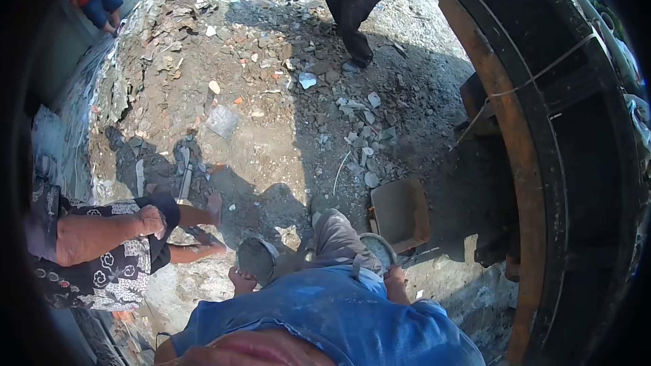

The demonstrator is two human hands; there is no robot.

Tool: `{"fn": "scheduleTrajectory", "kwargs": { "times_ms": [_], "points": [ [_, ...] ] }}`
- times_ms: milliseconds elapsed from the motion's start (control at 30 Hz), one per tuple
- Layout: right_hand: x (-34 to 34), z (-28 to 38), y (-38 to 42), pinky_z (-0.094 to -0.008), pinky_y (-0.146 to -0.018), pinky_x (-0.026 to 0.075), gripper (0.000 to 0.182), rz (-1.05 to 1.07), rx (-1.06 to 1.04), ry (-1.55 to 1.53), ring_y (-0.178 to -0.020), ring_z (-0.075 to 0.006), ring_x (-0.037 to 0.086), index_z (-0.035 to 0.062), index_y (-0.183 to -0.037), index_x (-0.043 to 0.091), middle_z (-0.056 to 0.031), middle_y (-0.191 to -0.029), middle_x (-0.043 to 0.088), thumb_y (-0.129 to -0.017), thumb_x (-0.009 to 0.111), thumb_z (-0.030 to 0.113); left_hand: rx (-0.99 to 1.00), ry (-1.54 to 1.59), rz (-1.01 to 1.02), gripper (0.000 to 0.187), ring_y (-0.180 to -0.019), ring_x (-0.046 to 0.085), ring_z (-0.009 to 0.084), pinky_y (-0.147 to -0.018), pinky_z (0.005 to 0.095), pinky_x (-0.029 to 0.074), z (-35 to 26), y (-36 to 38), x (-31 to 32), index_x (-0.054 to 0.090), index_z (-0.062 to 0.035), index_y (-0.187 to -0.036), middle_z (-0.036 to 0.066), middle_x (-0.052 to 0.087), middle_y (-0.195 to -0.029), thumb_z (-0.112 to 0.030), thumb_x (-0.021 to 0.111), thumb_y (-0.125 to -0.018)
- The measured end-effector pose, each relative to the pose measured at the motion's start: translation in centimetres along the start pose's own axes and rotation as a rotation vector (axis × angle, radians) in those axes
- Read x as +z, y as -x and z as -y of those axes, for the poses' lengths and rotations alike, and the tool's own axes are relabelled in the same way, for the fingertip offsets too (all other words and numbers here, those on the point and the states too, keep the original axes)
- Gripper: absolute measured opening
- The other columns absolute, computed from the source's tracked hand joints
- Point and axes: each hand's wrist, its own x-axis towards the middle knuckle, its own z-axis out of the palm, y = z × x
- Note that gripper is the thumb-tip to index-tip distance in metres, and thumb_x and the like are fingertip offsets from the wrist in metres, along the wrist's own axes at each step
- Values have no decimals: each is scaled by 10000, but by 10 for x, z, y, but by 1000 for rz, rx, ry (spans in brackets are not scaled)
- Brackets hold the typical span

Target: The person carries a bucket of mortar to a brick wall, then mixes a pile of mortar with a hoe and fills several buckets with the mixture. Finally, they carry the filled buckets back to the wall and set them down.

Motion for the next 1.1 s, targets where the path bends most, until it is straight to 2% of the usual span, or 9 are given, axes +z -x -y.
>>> {"fn": "scheduleTrajectory", "kwargs": {
  "times_ms": [100, 133, 367, 533, 833, 967, 1033, 1067, 1100],
  "points": [
    [79, 50, 70, -310, -328, 199, 165, -30, 181, -118, -340, -138, 262, 112, -620, 375, -4, -460, 232, -719, 493, 55, 2, 28, 14, 316, -368, 279, 146, -455, 362, 284, -17, 7, 55, 292, -211, -550, -34, 252, -435, -346, 463, -778],
    [85, 47, 25, -320, -350, 229, 127, 16, -12, -41, -342, -147, 260, 94, -637, 392, -9, -454, 231, -723, 477, 57, 5, 36, 63, 308, -369, 277, 148, -457, 363, 284, -33, 10, 84, 296, -208, -558, -33, 252, -436, -346, 460, -779],
    [155, 111, 49, -359, -393, 273, 71, -31, 123, -203, -362, -158, 264, 77, -676, 427, -11, -449, 238, -718, 474, 44, 64, 57, 40, 261, -394, 282, 150, -512, 359, 273, -81, 54, 220, 313, -194, -621, -35, 257, -453, -342, 469, -769],
    [205, 138, 59, -383, -472, 353, 80, -13, 14, -185, -398, -161, 297, 66, -704, 448, -18, -469, 267, -730, 516, 33, 75, 4, 37, 259, -406, 285, 148, -528, 351, 272, -101, 44, 290, 317, -195, -624, -40, 255, -468, -344, 481, -760],
    [290, 201, 83, -403, -429, 335, 70, -75, 33, -126, -424, -181, 335, 40, -727, 444, -48, -479, 289, -751, 510, 39, 7, -99, 50, 241, -394, 223, 145, -497, 361, 253, -120, 19, 403, 316, -203, -672, -34, 218, -490, -324, 513, -740],
    [307, 225, 107, -376, -388, 275, 182, -15, 33, -88, -408, -178, 324, 101, -649, 359, -40, -476, 291, -758, 501, 68, -26, -130, 33, 261, -396, 218, 140, -491, 359, 246, -124, 9, 448, 299, -209, -654, -34, 207, -491, -327, 515, -740],
    [317, 232, 122, -339, -394, 265, 262, 0, 5, 36, -401, -150, 273, 131, -577, 312, 5, -470, 254, -757, 484, 49, -39, -159, 30, 289, -398, 214, 136, -491, 357, 247, -127, 15, 473, 279, -209, -630, -35, 201, -485, -331, 517, -738],
    [309, 235, 112, -373, -428, 357, 170, 108, 31, 55, -435, -179, 390, 89, -589, 444, -33, -506, 420, -749, 484, 45, -48, -170, 24, 301, -397, 212, 136, -491, 356, 252, -128, 13, 483, 271, -207, -622, -35, 200, -486, -330, 520, -737],
    [314, 232, 102, -373, -428, 357, 170, 104, 34, 56, -435, -179, 390, 89, -589, 444, -33, -506, 420, -749, 484, 45, -51, -172, 20, 301, -397, 212, 136, -491, 356, 252, -130, 14, 493, 271, -207, -622, -35, 200, -486, -330, 520, -737]
  ]
}}
